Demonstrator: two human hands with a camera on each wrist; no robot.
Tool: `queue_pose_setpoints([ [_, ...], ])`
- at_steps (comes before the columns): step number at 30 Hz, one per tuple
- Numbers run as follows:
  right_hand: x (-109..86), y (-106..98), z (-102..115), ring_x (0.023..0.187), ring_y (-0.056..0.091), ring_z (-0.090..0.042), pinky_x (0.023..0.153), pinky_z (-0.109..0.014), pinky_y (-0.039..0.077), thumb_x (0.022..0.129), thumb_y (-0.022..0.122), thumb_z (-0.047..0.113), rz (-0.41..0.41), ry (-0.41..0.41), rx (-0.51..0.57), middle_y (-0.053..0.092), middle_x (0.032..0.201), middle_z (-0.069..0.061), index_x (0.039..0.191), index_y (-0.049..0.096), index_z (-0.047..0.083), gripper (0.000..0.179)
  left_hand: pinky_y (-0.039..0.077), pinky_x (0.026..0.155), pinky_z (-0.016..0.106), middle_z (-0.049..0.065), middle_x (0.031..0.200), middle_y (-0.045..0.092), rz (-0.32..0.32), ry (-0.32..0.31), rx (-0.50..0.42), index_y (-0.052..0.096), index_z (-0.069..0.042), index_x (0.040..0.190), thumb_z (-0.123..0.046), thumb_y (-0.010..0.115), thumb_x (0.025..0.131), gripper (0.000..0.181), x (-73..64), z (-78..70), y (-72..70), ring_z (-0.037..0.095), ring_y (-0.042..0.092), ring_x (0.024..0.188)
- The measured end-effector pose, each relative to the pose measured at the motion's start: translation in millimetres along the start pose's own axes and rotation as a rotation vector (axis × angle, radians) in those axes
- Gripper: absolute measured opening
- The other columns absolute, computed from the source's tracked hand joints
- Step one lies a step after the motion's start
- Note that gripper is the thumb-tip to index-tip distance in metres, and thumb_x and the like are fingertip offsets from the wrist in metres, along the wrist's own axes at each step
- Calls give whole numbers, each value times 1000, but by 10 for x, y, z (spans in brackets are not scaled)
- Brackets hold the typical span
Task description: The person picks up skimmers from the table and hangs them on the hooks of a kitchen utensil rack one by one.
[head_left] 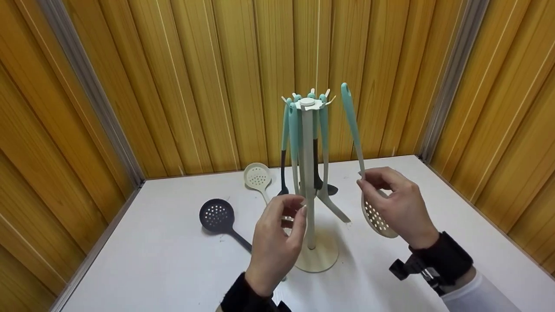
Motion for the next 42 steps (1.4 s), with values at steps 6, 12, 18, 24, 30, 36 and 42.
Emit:
queue_pose_setpoints([
  [6,33,39,-66,88,68,2,85,-5,54,95,83,-1,19,30,11,79,97,-2,109,82,7,15,65,81,25,1,109,73,-3,8,2,70,-10,125,-5,70,105,21,7,-2,-3,10,70,97],
  [12,28,85,-57,87,68,0,85,-7,54,95,82,-2,27,27,39,78,95,-6,109,82,5,15,64,81,25,0,109,73,-5,3,4,70,-10,124,-4,70,104,21,5,7,-4,10,70,97],
  [18,10,133,-58,87,68,-1,85,-7,54,95,83,-2,34,25,40,79,95,-4,108,83,7,16,64,81,25,-1,110,73,-3,-7,0,70,-11,124,-5,71,105,21,2,15,-11,10,70,97],
  [24,-5,154,-102,88,69,1,84,-6,55,95,82,-2,38,41,41,79,97,-9,110,83,7,18,64,81,25,0,110,73,-4,-1,2,70,-10,124,-4,71,104,20,-5,9,-1,10,70,97],
  [30,-36,166,-138,88,69,3,83,-5,55,95,81,-2,35,37,26,79,96,-8,111,84,9,19,64,81,25,0,111,73,14,-8,-1,70,-10,124,-4,70,105,20,-9,12,21,10,69,97],
  [36,-75,220,-153,88,70,3,83,-6,56,95,82,-3,51,44,40,78,96,-5,111,83,8,19,64,80,25,0,110,72,19,-12,-4,70,-9,125,-4,69,105,20,-12,19,26,10,69,97],
  [42,-107,277,-161,88,70,0,84,-7,57,96,84,2,77,91,41,79,99,0,111,82,11,18,64,80,25,0,109,72,10,-1,2,70,-11,124,-3,70,105,20,-11,7,21,9,69,96],
])
Point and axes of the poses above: each hand's wrist, its own x-axis towards the middle knuckle, its own y-axis out of the palm, z = x × y, the point moved 10 cm from there along x, towards the middle knuckle
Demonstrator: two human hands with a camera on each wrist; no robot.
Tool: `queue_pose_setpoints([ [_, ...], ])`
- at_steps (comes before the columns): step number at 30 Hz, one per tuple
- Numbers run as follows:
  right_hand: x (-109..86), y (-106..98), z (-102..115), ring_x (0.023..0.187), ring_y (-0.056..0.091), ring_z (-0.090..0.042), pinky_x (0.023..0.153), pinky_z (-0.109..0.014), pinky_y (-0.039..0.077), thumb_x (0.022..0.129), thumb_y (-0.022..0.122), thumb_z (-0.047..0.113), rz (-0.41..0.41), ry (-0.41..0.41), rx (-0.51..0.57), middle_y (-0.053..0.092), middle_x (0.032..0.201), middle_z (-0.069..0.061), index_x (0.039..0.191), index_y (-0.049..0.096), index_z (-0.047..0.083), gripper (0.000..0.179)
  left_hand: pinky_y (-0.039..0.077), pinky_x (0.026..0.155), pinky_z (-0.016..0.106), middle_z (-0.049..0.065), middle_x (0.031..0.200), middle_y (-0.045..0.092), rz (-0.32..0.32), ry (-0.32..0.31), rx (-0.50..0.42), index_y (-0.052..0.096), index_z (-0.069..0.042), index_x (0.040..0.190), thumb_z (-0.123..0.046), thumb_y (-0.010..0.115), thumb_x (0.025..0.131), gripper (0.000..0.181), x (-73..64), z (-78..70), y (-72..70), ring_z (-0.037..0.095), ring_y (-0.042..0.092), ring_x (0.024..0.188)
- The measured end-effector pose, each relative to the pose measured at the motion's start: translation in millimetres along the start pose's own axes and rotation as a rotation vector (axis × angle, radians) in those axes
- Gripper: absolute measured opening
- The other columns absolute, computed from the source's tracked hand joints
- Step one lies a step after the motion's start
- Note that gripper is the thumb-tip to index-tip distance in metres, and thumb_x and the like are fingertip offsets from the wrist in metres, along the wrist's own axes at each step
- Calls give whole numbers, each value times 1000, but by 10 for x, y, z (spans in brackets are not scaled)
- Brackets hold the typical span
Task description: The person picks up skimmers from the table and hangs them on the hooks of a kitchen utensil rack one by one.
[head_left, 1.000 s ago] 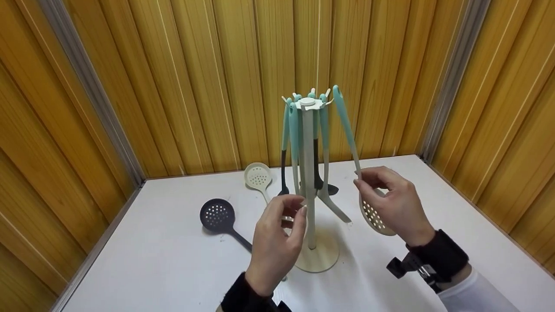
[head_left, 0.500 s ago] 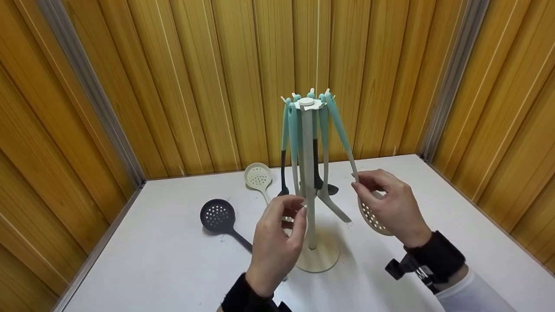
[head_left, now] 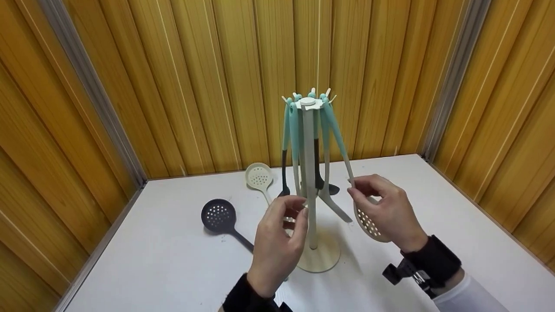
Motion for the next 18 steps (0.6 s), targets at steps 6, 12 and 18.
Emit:
queue_pose_setpoints([
  [6,-32,34,-25,88,70,-1,83,-8,56,98,82,4,20,45,0,79,99,1,112,81,11,15,64,80,25,-1,109,73,-5,3,-13,70,-11,124,-4,70,105,21,7,-11,8,9,69,96],
  [12,-45,40,-53,87,69,0,84,-8,53,100,81,7,20,44,-28,79,97,2,112,81,12,13,64,79,25,-1,108,74,-30,44,-10,71,-10,124,-4,71,105,20,15,-35,-1,8,70,96],
  [18,-51,41,-72,89,69,1,86,-7,54,100,81,9,14,38,-25,80,100,1,114,81,11,13,64,80,25,-1,107,74,-28,38,-15,71,-8,124,-4,70,105,19,16,-33,4,9,70,95],
])
Point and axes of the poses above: each hand's wrist, its own x-axis towards the middle knuckle, its own y-axis out of the palm, z = x × y, the point moved 10 cm from there along x, towards the middle knuckle
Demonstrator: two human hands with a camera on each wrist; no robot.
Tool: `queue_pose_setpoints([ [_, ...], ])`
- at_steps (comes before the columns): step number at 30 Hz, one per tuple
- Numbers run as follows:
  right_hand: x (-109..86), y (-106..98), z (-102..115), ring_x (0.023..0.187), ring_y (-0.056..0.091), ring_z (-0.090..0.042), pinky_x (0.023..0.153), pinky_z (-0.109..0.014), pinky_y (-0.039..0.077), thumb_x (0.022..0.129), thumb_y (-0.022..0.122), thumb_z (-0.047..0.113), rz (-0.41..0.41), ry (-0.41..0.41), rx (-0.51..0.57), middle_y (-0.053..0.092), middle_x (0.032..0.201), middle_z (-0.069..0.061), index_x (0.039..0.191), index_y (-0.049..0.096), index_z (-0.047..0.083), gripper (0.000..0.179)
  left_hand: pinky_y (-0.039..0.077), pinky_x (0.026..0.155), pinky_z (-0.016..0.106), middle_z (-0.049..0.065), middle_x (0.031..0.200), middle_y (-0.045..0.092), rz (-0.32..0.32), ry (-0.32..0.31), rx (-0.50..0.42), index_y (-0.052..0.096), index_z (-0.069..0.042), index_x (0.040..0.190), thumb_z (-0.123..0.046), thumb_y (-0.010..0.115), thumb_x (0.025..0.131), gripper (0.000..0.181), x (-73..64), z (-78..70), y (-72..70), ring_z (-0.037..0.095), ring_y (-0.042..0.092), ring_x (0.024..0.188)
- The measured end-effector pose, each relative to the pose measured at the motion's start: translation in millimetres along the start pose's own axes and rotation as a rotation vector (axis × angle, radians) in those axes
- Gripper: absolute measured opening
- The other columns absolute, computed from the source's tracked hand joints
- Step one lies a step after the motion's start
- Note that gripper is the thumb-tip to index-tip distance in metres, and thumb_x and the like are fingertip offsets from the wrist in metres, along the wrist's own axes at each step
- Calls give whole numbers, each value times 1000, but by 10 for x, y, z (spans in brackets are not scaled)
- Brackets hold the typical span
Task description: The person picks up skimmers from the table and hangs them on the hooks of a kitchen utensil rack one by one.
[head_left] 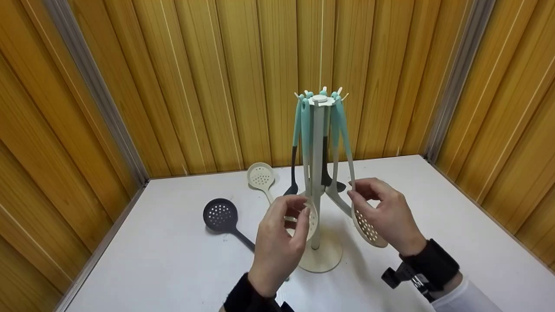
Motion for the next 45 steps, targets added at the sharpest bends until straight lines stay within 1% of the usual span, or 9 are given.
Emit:
queue_pose_setpoints([
  [4,-6,14,-16,91,70,1,87,-7,54,100,82,7,2,15,18,80,101,2,114,81,11,15,64,81,25,-1,107,73,8,-13,10,71,-10,124,-5,70,105,19,-3,8,4,9,69,95],
  [14,-18,68,-25,92,70,-1,88,-9,54,101,81,8,22,43,33,81,103,3,117,80,11,17,64,81,25,-1,108,73,16,-18,17,70,-13,124,-6,70,106,20,-2,12,7,8,69,96],
  [22,-26,80,-30,93,71,0,88,-9,54,101,80,6,14,25,51,81,103,3,118,80,9,17,65,81,25,-1,107,73,25,-27,20,70,-13,125,-7,69,107,19,-4,18,14,8,69,96],
  [30,-37,105,-18,97,72,-1,90,-8,55,100,81,5,18,0,60,81,109,2,120,79,11,21,65,81,25,-1,108,73,21,-24,25,70,-13,125,-7,69,107,19,0,29,5,8,70,96],
  [39,-59,126,-37,98,73,-3,90,-8,55,100,81,6,32,22,57,80,115,1,124,78,11,24,64,81,25,-1,108,73,19,-27,22,70,-12,125,-7,69,107,19,-3,37,15,8,69,95],
  [45,-69,126,-51,100,75,-8,91,-8,56,100,80,4,36,31,62,80,117,-2,125,77,9,26,64,80,25,-1,108,73,15,-15,24,70,-12,124,-7,69,106,19,-2,28,19,9,70,96],
])
Point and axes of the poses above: each hand's wrist, its own x-axis towards the middle knuckle, its own y-axis out of the palm, z = x × y, the point moved 10 cm from there along x, towards the middle knuckle
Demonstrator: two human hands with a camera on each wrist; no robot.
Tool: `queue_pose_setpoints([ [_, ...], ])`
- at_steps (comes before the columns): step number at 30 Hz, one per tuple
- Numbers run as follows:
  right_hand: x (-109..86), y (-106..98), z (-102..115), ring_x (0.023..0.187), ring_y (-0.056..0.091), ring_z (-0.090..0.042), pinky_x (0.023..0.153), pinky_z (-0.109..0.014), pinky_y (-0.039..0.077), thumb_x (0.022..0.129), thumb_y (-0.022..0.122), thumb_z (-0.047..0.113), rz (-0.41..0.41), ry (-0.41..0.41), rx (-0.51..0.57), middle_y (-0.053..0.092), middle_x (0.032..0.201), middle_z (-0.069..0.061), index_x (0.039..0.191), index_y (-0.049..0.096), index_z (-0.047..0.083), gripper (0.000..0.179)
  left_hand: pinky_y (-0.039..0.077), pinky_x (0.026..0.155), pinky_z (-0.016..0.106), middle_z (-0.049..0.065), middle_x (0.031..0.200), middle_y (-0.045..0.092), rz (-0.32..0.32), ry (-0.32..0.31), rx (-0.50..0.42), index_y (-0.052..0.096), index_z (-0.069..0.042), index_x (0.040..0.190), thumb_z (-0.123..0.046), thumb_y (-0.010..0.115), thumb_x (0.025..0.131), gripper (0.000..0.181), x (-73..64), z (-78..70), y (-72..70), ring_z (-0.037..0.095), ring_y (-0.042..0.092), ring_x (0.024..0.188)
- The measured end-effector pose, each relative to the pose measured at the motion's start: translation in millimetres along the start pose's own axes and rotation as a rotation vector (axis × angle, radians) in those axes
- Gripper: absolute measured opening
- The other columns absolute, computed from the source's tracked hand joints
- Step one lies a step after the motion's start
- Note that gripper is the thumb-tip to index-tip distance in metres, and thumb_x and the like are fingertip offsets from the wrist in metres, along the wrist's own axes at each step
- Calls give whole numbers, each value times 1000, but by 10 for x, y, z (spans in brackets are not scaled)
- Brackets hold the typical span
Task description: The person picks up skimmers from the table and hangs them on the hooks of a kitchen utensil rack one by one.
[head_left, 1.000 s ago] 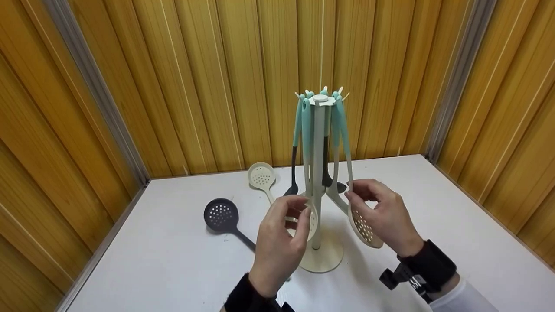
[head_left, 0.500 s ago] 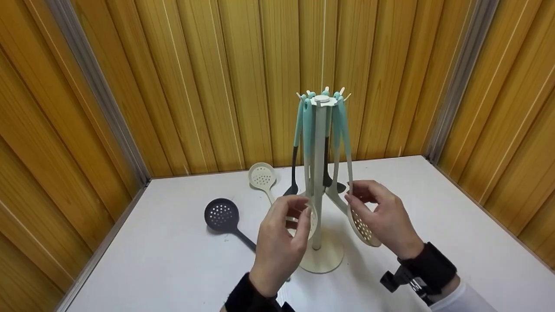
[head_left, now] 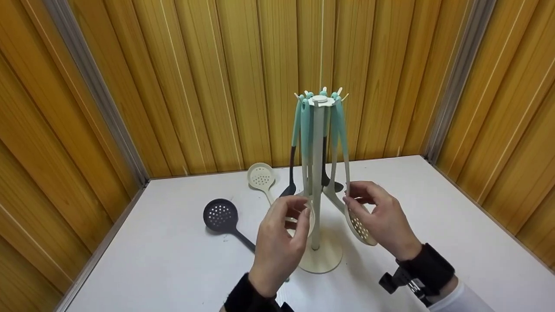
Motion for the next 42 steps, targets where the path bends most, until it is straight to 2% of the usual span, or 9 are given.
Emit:
queue_pose_setpoints([
  [7,-14,-7,-2,101,73,-3,93,-10,55,101,80,6,2,0,3,79,119,-1,127,77,10,26,64,80,25,-1,108,73,1,-3,2,70,-13,125,-7,69,106,20,-1,-4,6,8,70,96],
  [15,-56,-24,-15,104,75,-10,94,-12,56,101,79,3,-3,-21,13,79,119,-2,127,77,11,27,64,80,25,0,108,74,-8,11,-1,70,-11,125,-6,70,106,20,19,-20,-15,9,70,95],
  [21,-136,-87,-75,106,73,-5,95,-9,55,103,77,7,-20,-12,-32,79,122,-3,131,76,11,28,64,81,25,-1,110,73,-29,-15,-19,70,-10,125,-5,70,105,21,79,24,-132,10,69,96],
  [26,-232,-147,-181,105,70,0,93,-6,53,106,74,7,-35,9,-77,79,123,-6,133,74,8,27,64,82,26,-1,110,75,-55,-38,4,72,-11,125,-7,71,105,20,144,125,-293,11,69,97],
  [31,-289,-180,-288,106,70,0,93,-5,52,107,72,8,-39,30,-99,79,122,-6,134,73,5,27,64,83,27,2,108,76,-78,-58,74,73,-12,125,-9,72,106,19,197,326,-515,13,72,96],
  [36,-309,-221,-333,108,71,-3,93,-5,52,108,71,9,-52,44,-95,79,121,-5,133,74,6,26,65,84,29,3,109,76,-47,-96,199,73,-11,124,-11,71,106,18,236,630,-694,14,73,96],
  [39,-313,-224,-338,108,71,-3,93,-5,52,109,70,10,-55,47,-90,79,120,-5,133,73,6,25,66,83,32,4,109,74,7,-95,346,72,-10,120,-9,71,106,14,229,900,-737,15,74,96],
  [42,-319,-219,-350,107,69,1,93,-5,52,109,70,9,-54,53,-92,79,121,-6,133,73,5,25,66,83,37,6,109,74,118,-87,527,71,-10,116,-5,74,102,15,156,1218,-691,20,75,96],
])
Point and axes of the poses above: each hand's wrist, its own x-axis towards the middle knuckle, its own y-axis out of the palm, z = x × y, the point moved 10 cm from there along x, towards the middle knuckle
